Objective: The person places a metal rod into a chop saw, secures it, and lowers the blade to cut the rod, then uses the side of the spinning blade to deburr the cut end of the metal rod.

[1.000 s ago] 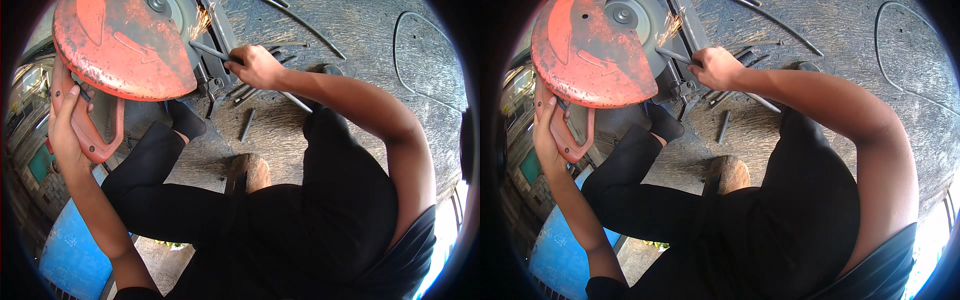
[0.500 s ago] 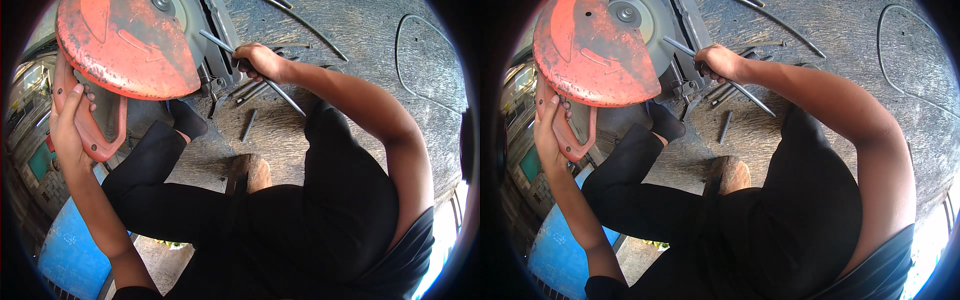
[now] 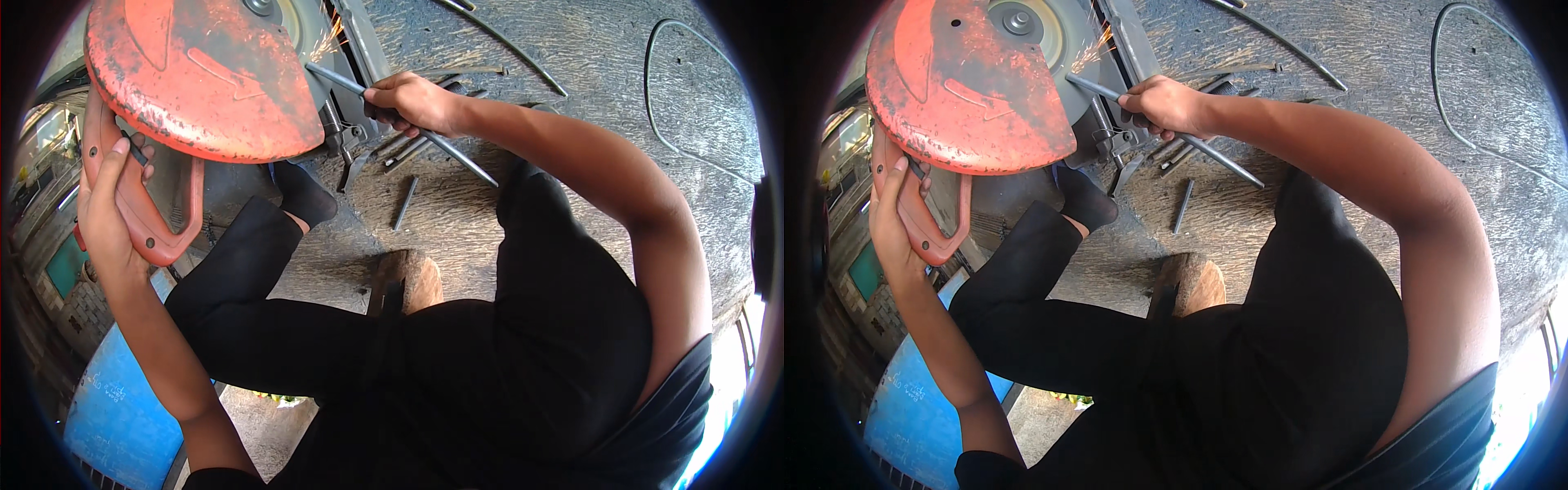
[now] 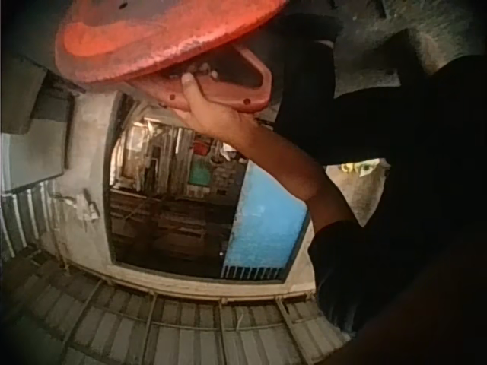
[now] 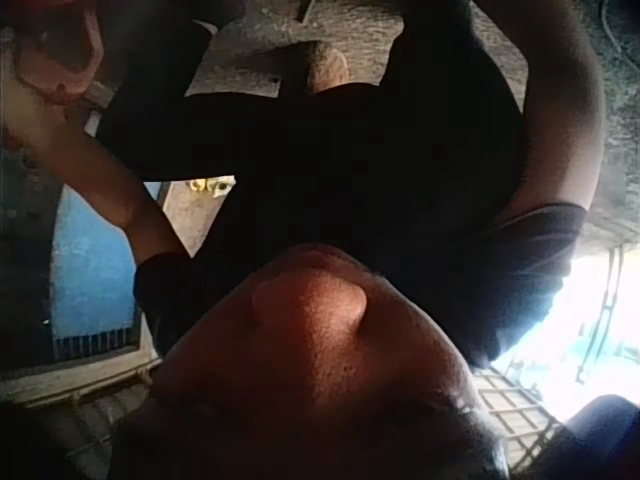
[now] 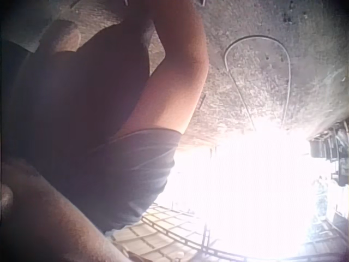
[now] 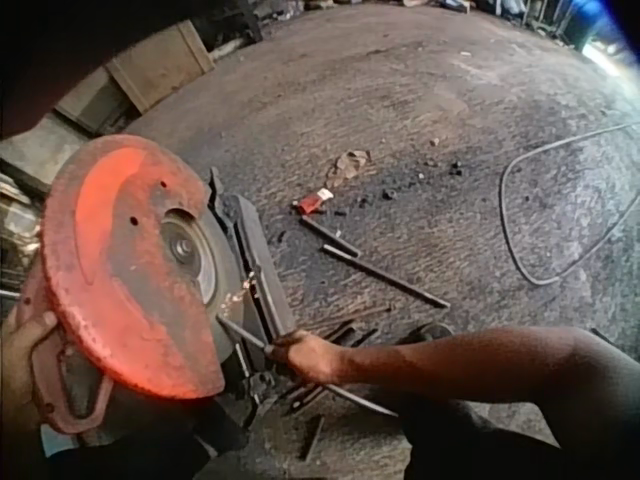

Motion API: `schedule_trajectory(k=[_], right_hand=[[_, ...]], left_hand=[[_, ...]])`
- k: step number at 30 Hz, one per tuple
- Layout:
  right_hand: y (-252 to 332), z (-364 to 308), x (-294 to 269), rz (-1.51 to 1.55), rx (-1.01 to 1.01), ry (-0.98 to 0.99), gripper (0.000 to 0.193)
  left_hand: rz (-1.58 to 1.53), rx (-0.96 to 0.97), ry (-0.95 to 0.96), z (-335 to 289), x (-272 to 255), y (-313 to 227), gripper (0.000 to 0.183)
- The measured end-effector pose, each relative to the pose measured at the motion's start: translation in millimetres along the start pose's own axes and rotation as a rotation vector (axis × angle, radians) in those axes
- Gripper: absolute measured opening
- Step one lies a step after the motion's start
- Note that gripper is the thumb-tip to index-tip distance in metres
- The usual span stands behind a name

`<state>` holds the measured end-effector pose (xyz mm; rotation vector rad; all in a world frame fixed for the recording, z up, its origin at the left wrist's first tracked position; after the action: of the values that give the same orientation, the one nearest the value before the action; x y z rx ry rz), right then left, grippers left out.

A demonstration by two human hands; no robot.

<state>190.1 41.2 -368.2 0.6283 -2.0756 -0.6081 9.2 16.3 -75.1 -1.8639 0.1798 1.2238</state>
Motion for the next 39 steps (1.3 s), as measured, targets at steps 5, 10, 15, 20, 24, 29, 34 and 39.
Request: schedule_trajectory(k=[5,10,15,20,24,29,34,39], right_hand=[[-0.7,0.6,-3.7,-0.125,-0.038,-0.057,0.036],[8.9,-3.3,-2.8,-0.247,-0.143,-0.083,0.036],[17.0,-2.6,-3.0,-0.419,-0.272,-0.125,0.037],[25.4,-4.7,-2.6,-0.593,-0.404,-0.164,0.037],[27.2,-6.5,-2.8,-0.633,-0.428,-0.218,0.036],[29.1,-5.3,-3.1,-0.68,-0.414,-0.249,0.034],[36.1,-12.6,0.6,-0.71,-0.448,-0.265,0.031],[34.3,-11.6,5.6,-0.811,-0.472,-0.232,0.028]], left_hand=[[0.016,-0.035,-0.015,-0.7,-1.0,3.8,0.054],[0.014,-0.021,-0.009,-2.1,3.4,-1.5,0.054],[0.018,-0.02,-0.005,-0.3,2.0,1.2,0.055],[0.012,-0.033,-0.003,-0.6,1.2,2.4,0.055],[0.019,-0.026,0.007,0.3,1.8,2.7,0.055],[-0.014,-0.035,0.0,0.4,1.7,3.0,0.056],[0.018,-0.048,-0.011,0.8,0.0,4.6,0.055],[0.037,-0.066,-0.027,1.7,-2.3,7.3,0.055]])
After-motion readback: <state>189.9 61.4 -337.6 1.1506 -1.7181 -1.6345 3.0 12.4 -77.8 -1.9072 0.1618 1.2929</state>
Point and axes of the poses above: each hand's wrist, its own z-axis towards the middle knuckle, its own x-axis out of the palm, y = z × x, the point moved 9 cm from there along z, towards the middle knuckle, and after that the axes turned 9 degrees about z, right-handed, at the moved point
